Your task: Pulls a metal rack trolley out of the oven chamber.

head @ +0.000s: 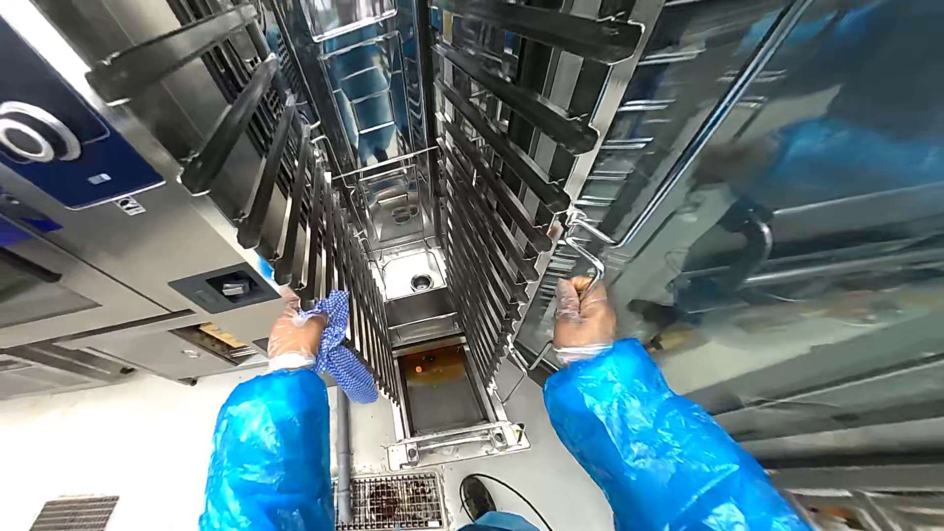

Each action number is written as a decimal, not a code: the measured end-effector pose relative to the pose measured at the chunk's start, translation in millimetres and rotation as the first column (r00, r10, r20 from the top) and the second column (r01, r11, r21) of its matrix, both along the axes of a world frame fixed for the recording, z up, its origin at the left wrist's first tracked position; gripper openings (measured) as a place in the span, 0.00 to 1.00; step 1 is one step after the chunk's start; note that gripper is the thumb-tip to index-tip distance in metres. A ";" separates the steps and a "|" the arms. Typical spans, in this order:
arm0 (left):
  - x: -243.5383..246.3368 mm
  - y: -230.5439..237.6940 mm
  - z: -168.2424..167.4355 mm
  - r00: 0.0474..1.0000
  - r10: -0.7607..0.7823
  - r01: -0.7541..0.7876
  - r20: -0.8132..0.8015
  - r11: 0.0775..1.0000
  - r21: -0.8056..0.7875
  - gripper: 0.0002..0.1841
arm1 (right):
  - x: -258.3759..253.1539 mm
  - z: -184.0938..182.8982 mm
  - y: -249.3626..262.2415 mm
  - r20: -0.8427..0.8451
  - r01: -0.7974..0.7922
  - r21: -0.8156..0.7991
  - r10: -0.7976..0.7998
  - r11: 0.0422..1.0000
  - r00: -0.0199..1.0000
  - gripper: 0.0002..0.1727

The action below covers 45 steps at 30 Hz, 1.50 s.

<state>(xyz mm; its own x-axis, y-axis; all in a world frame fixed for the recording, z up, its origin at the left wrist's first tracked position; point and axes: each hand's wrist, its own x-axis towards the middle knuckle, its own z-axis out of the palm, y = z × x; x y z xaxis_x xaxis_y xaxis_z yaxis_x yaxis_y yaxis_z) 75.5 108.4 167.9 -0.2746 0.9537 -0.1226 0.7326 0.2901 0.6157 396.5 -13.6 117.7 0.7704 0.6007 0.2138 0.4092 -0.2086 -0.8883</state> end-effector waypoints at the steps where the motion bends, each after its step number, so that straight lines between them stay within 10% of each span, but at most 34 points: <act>1: -1.8 -1.5 0.9 1.000 -0.002 0.002 0.006 1.000 -0.004 0.22 | -1.9 -2.0 -3.1 0.005 0.000 0.011 0.000 1.000 1.000 0.18; 45: -5.7 -67.6 -2.9 1.000 0.002 -0.002 0.003 1.000 -0.013 0.26 | 1.6 -11.3 -56.1 0.026 0.009 0.008 -0.010 1.000 1.000 0.18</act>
